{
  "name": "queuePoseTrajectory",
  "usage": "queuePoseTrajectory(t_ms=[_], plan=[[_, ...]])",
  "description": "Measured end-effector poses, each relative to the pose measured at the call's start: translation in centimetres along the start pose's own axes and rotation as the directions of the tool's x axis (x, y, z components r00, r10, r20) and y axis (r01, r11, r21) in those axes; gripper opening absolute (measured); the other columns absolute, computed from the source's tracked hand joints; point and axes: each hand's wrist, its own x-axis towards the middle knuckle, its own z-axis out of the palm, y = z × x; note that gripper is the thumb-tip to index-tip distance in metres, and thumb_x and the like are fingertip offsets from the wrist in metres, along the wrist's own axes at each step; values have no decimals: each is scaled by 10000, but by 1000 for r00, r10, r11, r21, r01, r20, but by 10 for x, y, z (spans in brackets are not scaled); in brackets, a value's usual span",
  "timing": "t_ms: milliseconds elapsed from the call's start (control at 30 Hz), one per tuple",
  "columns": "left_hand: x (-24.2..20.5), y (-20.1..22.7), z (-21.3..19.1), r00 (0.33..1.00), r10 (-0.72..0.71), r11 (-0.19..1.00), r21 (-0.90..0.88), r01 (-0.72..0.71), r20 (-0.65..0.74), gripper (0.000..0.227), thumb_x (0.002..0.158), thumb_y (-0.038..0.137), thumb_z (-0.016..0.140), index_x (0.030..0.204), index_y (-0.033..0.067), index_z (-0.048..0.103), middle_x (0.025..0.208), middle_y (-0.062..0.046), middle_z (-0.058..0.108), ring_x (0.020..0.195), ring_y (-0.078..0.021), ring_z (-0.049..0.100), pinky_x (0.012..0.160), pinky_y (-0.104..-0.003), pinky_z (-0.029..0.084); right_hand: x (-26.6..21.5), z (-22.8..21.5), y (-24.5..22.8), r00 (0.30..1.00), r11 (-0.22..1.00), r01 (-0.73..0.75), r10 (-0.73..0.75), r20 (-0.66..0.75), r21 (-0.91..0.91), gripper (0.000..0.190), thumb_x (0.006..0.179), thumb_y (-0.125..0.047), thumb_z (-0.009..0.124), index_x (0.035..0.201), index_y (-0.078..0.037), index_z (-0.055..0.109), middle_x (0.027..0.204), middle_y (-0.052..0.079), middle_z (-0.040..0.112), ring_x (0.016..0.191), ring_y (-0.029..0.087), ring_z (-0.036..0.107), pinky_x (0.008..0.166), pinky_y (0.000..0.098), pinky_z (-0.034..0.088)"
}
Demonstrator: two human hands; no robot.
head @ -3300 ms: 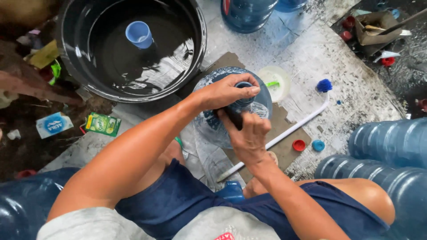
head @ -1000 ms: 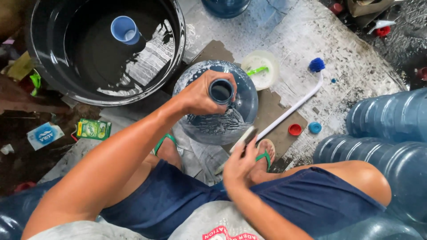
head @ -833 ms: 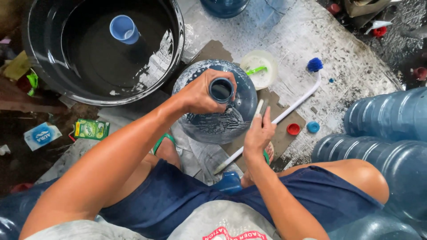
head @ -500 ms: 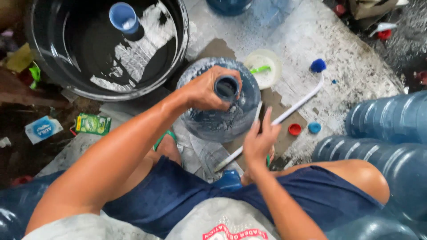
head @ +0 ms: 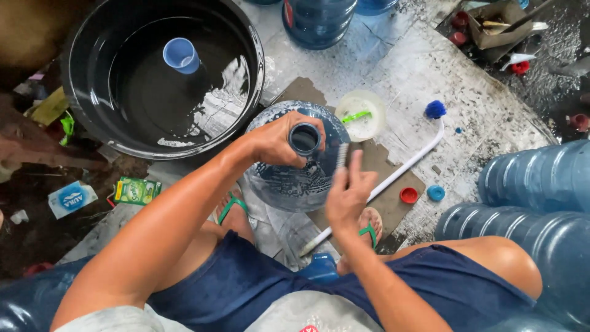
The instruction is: The person scrubs the exterior of a large blue water jug with a brush and soapy water, rotating the jug to clean all sides. The person then scrubs the bottom of the jug while it is inverted.
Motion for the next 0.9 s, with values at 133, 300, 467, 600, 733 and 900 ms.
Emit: queuePoseTrajectory(t_ms=[133,300,467,600,733,900], plan=[[1,-12,-4,997,63,996,68,-59,-50,358,476,1,621,817,105,655,816,-103,621,807,-255,591,788,-408,449,-26,-24,-50,950,937,310,-298,94,-163,452,883,-221,553,1316,-95,550,859,65,428,741,278,524,700,394,392],[7,-27,-1,977,191,976,123,-179,-92,452,455,110,692,892,102,579,800,-109,563,819,-252,594,822,-375,436,27,0,3,992,938,115,-91,88,-326,438,863,-207,583,1289,-106,573,876,64,409,778,315,520,707,444,358],[-1,-33,1,983,137,987,102,-125,-121,463,456,107,675,903,98,554,763,-113,597,783,-264,596,766,-392,448,-8,-18,-59,957,940,273,-243,159,-204,478,867,-213,584,1325,-91,525,835,75,403,697,336,500,651,425,363],[-4,-30,2,982,119,981,170,-94,-147,456,463,98,669,893,83,520,793,-171,569,807,-362,580,775,-422,444,4,-22,-34,967,924,238,-197,162,-299,450,895,-221,543,1312,-53,539,836,98,427,721,329,507,678,444,363],[6,-36,2,978,135,979,174,-107,-158,482,462,128,693,909,111,513,840,-143,551,861,-331,563,827,-400,430,55,2,-44,969,967,55,9,248,-250,426,910,-302,521,1287,-107,566,910,78,470,830,322,556,752,449,369],[-8,-38,-2,978,61,987,155,-31,-199,653,467,198,764,1037,138,453,965,-77,433,998,-251,468,935,-391,375,21,-6,-82,975,985,71,-102,199,155,411,978,-194,444,1352,-23,464,921,188,484,910,448,516,823,421,402]])
